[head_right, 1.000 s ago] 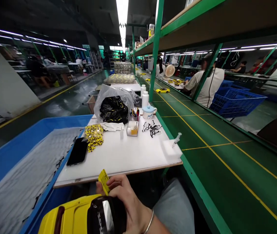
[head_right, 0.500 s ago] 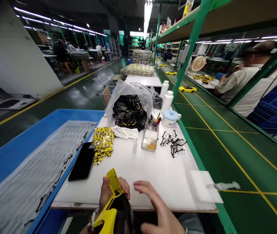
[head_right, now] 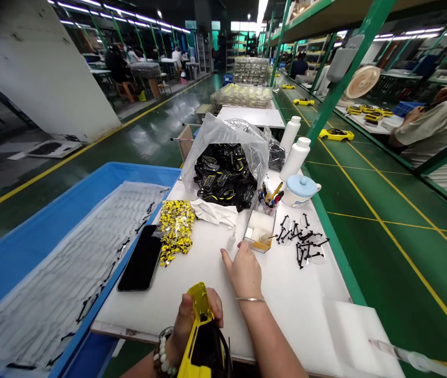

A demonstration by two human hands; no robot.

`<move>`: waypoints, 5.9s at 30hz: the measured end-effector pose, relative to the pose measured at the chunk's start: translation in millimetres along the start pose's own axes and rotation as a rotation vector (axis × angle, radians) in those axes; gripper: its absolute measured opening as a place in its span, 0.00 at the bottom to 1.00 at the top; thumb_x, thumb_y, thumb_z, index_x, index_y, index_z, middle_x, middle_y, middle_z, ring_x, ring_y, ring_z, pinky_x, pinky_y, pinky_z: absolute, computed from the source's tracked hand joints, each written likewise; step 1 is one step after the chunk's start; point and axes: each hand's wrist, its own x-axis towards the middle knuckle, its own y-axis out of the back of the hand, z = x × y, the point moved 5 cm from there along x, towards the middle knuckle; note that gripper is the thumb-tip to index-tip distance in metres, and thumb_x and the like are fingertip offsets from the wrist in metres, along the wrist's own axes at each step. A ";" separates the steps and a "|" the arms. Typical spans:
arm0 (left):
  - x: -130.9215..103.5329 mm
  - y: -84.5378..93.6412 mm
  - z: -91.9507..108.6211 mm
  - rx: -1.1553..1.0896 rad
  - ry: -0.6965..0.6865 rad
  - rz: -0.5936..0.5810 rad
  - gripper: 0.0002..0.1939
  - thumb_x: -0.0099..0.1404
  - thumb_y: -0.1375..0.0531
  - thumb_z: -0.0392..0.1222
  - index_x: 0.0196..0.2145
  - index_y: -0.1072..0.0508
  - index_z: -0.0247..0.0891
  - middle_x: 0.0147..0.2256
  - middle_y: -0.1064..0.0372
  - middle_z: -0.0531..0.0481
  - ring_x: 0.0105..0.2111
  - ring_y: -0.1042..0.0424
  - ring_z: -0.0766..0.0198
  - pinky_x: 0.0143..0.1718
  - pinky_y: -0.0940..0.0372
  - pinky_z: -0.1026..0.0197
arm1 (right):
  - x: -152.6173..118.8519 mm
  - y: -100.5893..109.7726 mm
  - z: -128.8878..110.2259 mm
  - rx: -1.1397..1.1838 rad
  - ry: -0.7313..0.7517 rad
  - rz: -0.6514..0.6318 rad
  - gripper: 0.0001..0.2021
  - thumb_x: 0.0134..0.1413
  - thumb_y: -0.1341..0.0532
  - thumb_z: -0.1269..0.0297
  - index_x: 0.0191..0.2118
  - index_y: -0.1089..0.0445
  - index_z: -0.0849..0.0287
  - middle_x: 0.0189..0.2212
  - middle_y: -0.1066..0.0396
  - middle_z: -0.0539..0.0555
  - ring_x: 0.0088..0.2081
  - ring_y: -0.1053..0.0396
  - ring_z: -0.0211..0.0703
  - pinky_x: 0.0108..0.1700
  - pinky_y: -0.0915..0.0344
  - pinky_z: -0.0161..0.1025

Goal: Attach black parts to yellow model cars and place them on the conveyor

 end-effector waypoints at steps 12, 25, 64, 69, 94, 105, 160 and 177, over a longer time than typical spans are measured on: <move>4.7 3.9 9.5 -0.104 -0.199 -0.005 0.38 0.60 0.52 0.72 0.20 0.25 0.34 0.18 0.34 0.47 0.19 0.36 0.66 0.22 0.44 0.64 | -9.4 94.7 37.3 0.192 0.137 0.519 0.24 0.50 0.34 0.58 0.50 0.40 0.58 0.42 0.36 0.56 0.37 0.35 0.42 0.39 0.36 0.43; 4.5 -9.1 4.2 -0.149 -0.263 -0.048 0.39 0.60 0.54 0.74 0.19 0.26 0.34 0.15 0.37 0.47 0.18 0.38 0.65 0.21 0.47 0.64 | -41.7 76.6 20.7 0.089 0.251 0.328 0.06 0.57 0.39 0.63 0.39 0.35 0.57 0.34 0.32 0.53 0.36 0.33 0.43 0.39 0.34 0.42; -13.3 6.5 25.4 0.046 -0.330 0.039 0.35 0.65 0.58 0.69 0.23 0.30 0.36 0.25 0.33 0.44 0.29 0.31 0.56 0.37 0.36 0.53 | -23.1 -7.7 -39.6 0.358 0.091 -0.539 0.16 0.57 0.40 0.50 0.35 0.34 0.59 0.27 0.34 0.49 0.30 0.34 0.39 0.35 0.33 0.40; -12.8 -1.1 29.9 0.024 -0.290 -0.013 0.27 0.66 0.53 0.65 0.33 0.35 0.37 0.32 0.36 0.49 0.24 0.34 0.66 0.28 0.39 0.61 | -62.8 40.6 -23.6 0.554 -0.136 -0.712 0.16 0.58 0.40 0.49 0.36 0.31 0.59 0.24 0.33 0.51 0.26 0.36 0.38 0.29 0.37 0.36; -3.9 -22.2 33.3 0.074 -0.321 -0.079 0.28 0.66 0.54 0.66 0.35 0.35 0.37 0.26 0.36 0.51 0.23 0.33 0.65 0.25 0.39 0.62 | -48.7 23.1 -42.4 0.896 -0.312 -1.171 0.20 0.49 0.31 0.58 0.35 0.44 0.56 0.22 0.36 0.43 0.20 0.37 0.32 0.20 0.49 0.28; -4.9 -18.0 35.9 0.228 -0.346 -0.065 0.30 0.66 0.54 0.66 0.31 0.31 0.35 0.32 0.41 0.48 0.29 0.36 0.63 0.28 0.40 0.60 | -67.5 25.0 -37.0 1.002 -0.364 -1.018 0.18 0.53 0.32 0.57 0.37 0.44 0.55 0.25 0.42 0.42 0.23 0.42 0.28 0.24 0.49 0.28; -42.6 -35.6 101.8 1.147 -0.920 -0.325 0.12 0.72 0.52 0.41 0.40 0.32 0.33 0.28 0.25 0.44 0.29 0.24 0.63 0.31 0.30 0.62 | -63.7 56.6 -65.1 0.254 0.483 -1.024 0.12 0.68 0.57 0.65 0.31 0.46 0.56 0.27 0.42 0.47 0.30 0.45 0.40 0.36 0.48 0.39; -46.1 -19.4 82.8 1.045 -1.173 -0.306 0.15 0.70 0.49 0.42 0.39 0.29 0.28 0.29 0.22 0.38 0.30 0.21 0.58 0.34 0.24 0.60 | -75.4 52.4 -68.9 0.240 0.536 -0.865 0.09 0.63 0.54 0.74 0.31 0.47 0.56 0.26 0.41 0.48 0.28 0.46 0.37 0.33 0.47 0.37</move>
